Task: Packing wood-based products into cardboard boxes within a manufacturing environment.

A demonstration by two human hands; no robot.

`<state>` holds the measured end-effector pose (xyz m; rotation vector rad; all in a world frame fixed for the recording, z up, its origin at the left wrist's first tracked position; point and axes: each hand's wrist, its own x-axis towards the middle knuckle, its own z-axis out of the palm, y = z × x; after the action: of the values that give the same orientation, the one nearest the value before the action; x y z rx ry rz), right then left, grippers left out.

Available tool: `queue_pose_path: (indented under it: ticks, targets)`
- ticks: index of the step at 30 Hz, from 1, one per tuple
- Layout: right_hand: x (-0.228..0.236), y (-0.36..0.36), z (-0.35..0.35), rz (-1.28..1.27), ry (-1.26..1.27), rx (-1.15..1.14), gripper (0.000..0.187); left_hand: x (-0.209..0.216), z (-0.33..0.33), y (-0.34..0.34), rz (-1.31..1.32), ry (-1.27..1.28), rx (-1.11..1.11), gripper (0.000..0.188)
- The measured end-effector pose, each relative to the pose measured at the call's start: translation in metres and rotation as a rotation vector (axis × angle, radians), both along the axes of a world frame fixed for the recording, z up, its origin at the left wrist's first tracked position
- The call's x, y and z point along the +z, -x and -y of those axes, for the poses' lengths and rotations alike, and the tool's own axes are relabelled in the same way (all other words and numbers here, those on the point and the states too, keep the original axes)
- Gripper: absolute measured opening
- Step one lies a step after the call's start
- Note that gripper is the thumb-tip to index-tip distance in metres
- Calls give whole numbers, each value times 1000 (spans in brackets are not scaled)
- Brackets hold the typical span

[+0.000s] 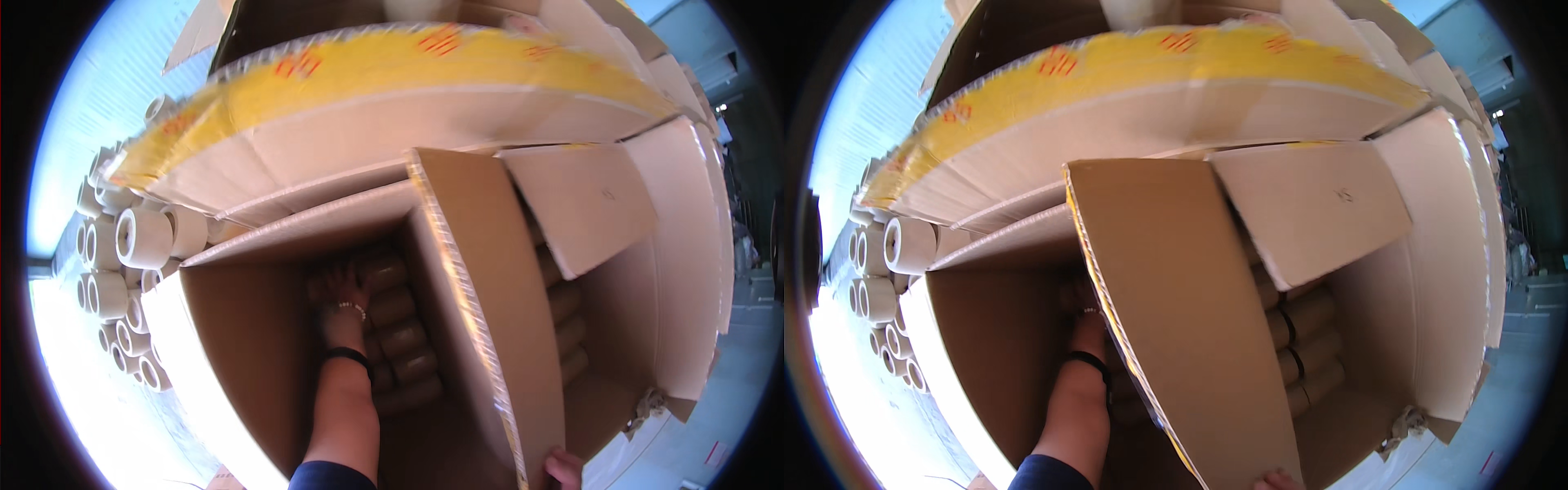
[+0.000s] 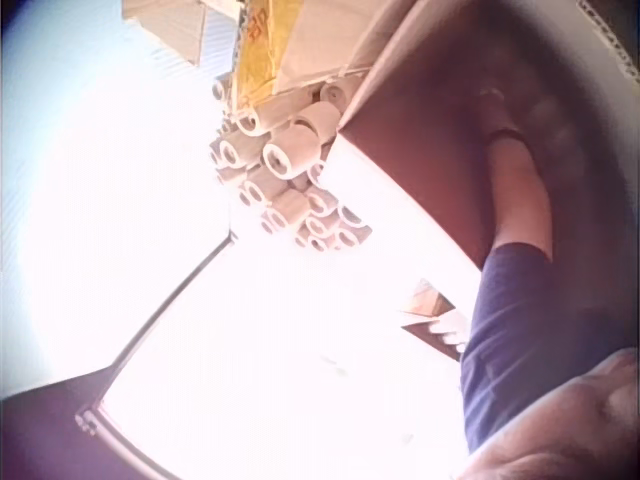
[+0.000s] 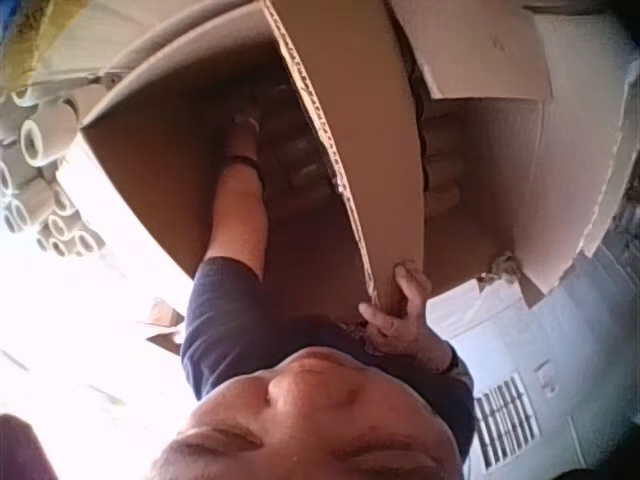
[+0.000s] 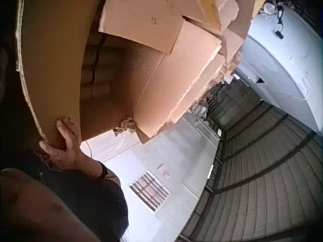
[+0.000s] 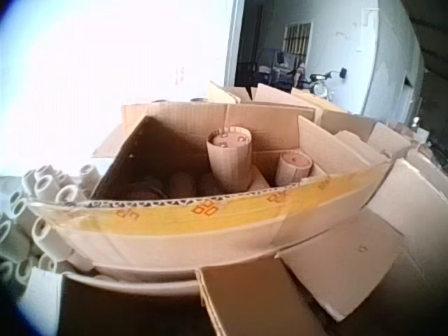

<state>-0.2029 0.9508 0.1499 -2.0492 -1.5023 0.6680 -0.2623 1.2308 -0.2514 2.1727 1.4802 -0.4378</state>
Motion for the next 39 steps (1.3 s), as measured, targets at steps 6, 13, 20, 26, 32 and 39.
queue_pose_path:
  ticks: [6, 13, 20, 26, 32, 39]
  targets:
    - [-2, -15, -4, 46, -121, 110, 59, 44, 58, 22, 449, 379, 461, 57]
    - [10, -37, 21, -282, -232, 109, 52, 118, 130, 86, 688, 485, 556, 47]
    - [59, -129, 49, -153, -147, 56, 34, 301, 170, 108, 709, 578, 739, 35]
    - [11, -159, 44, -38, 261, 64, 22, 349, 224, 105, 862, 593, 608, 35]
    - [-104, -145, 39, 89, 865, 269, 25, 359, 288, 115, 851, 649, 512, 34]
    - [-183, -127, 70, 187, 986, 258, 28, 378, 330, 145, 756, 624, 694, 37]
